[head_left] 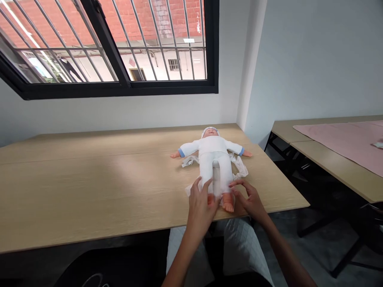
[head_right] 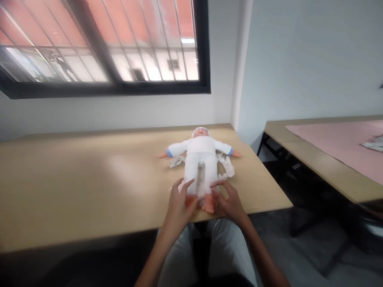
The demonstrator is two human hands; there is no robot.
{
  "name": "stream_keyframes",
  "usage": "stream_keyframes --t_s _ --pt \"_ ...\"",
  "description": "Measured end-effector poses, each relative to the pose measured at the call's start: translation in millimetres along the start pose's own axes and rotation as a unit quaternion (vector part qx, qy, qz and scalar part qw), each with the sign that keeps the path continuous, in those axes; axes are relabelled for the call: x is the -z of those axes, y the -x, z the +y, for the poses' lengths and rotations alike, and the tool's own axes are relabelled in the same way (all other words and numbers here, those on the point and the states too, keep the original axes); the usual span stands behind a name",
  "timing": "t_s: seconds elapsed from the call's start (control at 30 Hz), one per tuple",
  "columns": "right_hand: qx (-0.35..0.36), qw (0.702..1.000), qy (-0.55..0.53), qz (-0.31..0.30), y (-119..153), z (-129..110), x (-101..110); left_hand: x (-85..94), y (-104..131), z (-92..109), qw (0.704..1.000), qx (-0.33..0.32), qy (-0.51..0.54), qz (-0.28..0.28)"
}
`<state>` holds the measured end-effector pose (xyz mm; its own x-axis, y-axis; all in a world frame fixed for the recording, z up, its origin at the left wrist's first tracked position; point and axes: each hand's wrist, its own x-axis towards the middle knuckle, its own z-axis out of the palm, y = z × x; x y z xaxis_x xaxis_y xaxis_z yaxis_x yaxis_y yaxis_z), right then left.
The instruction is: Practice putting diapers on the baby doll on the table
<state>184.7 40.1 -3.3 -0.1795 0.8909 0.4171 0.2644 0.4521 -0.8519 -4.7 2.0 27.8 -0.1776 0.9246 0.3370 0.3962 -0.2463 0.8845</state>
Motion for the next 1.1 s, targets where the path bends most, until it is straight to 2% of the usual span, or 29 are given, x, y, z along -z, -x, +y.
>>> stream_keyframes --t_s 0.1,0.2,0.3,0.47,0.53,0.63,0.77,0.83,0.93,1.1 --pt "0.103 0.979 0.113 -0.134 -16.3 -15.3 -11.7 -9.2 -23.2 -14.9 0.994 0.014 -0.088 -0.056" --pt "0.168 0.936 0.227 -0.209 -31.9 -15.6 -15.7 -8.0 -32.3 -24.8 0.987 0.049 -0.120 -0.097" --pt "0.176 0.913 0.293 -0.221 -41.2 -5.4 -3.8 5.2 -36.4 -30.7 0.988 0.047 -0.092 -0.119" --pt "0.151 0.898 0.336 -0.240 -43.3 8.6 32.9 31.8 -50.0 -38.5 0.982 0.023 -0.047 -0.179" --pt "0.139 0.895 0.350 -0.238 -41.7 9.6 40.7 37.4 -55.5 -40.7 0.980 0.014 -0.024 -0.197" --pt "0.122 0.896 0.364 -0.223 -38.6 7.9 37.9 39.3 -59.4 -42.6 0.978 0.018 0.017 -0.208" --pt "0.130 0.889 0.396 -0.191 -35.6 7.9 20.2 37.5 -58.1 -43.2 0.972 0.053 0.054 -0.220" --pt "0.126 0.897 0.390 -0.163 -36.3 11.4 14.7 37.6 -56.7 -42.7 0.970 0.062 0.069 -0.226" --pt "0.107 0.933 0.323 -0.116 -40.8 19.4 15.8 39.4 -55.9 -42.3 0.974 0.051 0.052 -0.216" --pt "0.066 0.986 0.127 -0.084 -49.2 29.5 30.7 39.5 -60.0 -45.8 0.978 -0.004 -0.086 -0.189"
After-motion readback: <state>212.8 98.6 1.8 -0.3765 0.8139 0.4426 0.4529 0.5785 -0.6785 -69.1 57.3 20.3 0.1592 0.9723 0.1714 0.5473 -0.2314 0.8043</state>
